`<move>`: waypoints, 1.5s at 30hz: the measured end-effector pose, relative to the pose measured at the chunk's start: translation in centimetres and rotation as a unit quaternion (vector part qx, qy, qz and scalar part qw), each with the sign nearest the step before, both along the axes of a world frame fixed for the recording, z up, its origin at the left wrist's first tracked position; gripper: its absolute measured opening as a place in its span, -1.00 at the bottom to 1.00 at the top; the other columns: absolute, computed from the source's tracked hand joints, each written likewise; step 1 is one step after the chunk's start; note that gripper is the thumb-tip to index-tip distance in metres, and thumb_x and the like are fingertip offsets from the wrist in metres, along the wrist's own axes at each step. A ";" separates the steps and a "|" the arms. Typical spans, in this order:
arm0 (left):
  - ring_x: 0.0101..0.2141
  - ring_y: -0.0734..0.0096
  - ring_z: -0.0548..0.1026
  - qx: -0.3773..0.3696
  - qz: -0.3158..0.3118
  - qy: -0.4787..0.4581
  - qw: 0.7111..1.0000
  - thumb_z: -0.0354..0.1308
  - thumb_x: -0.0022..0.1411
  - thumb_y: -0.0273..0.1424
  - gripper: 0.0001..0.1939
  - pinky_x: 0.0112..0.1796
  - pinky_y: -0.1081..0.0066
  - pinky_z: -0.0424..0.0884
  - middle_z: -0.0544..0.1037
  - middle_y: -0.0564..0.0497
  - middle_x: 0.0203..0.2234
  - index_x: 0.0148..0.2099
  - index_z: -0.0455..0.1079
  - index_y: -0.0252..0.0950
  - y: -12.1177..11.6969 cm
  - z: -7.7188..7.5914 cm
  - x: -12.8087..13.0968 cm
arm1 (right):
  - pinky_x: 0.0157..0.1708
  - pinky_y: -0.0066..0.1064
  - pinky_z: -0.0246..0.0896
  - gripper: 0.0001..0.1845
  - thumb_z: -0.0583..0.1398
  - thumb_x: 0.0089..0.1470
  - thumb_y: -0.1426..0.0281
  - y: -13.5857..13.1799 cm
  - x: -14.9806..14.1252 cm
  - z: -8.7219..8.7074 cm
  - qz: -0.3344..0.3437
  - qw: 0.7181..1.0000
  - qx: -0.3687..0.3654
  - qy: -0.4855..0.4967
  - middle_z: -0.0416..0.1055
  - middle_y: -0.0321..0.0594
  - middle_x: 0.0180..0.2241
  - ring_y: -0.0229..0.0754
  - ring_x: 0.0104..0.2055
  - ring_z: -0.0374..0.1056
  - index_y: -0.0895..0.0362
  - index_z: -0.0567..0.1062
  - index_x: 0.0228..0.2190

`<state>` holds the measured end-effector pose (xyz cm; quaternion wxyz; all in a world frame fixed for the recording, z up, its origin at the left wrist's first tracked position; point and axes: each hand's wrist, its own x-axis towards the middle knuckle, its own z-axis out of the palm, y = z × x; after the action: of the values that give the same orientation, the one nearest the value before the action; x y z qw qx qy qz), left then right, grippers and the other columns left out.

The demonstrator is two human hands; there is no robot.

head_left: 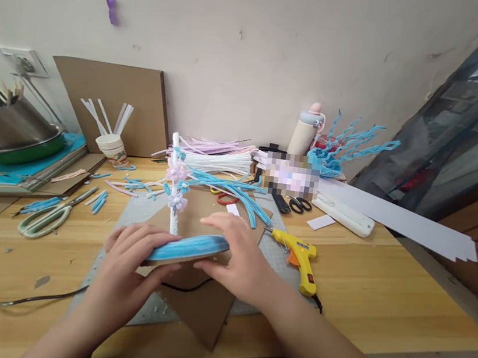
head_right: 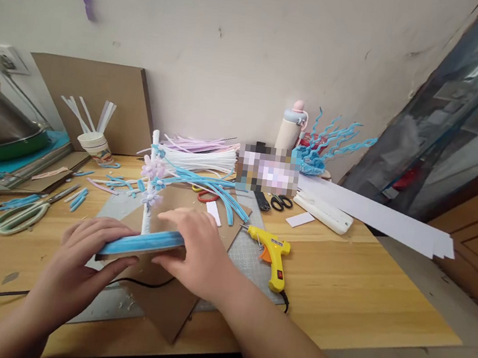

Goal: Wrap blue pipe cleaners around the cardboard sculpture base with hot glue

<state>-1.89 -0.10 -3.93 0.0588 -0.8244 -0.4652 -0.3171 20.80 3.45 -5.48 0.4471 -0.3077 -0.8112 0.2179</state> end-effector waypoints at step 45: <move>-0.21 0.18 0.55 0.038 -0.020 0.034 0.999 0.16 0.27 -0.22 -0.76 -0.13 0.17 0.21 0.62 0.02 -0.26 -0.05 0.37 -0.18 -0.6 0.4 -1.1 | -0.12 -0.29 0.06 -0.82 0.29 0.08 0.26 -1.5 -3.2 -0.1 0.103 0.854 -0.412 0.300 0.28 -0.30 -0.24 -0.16 -0.16 0.18 0.02 0.44 -0.29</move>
<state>-2.99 -0.66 -3.49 0.0995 -0.8407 -0.4342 -0.3079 17.60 1.97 -5.58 0.4761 -0.2986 -0.5008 0.6584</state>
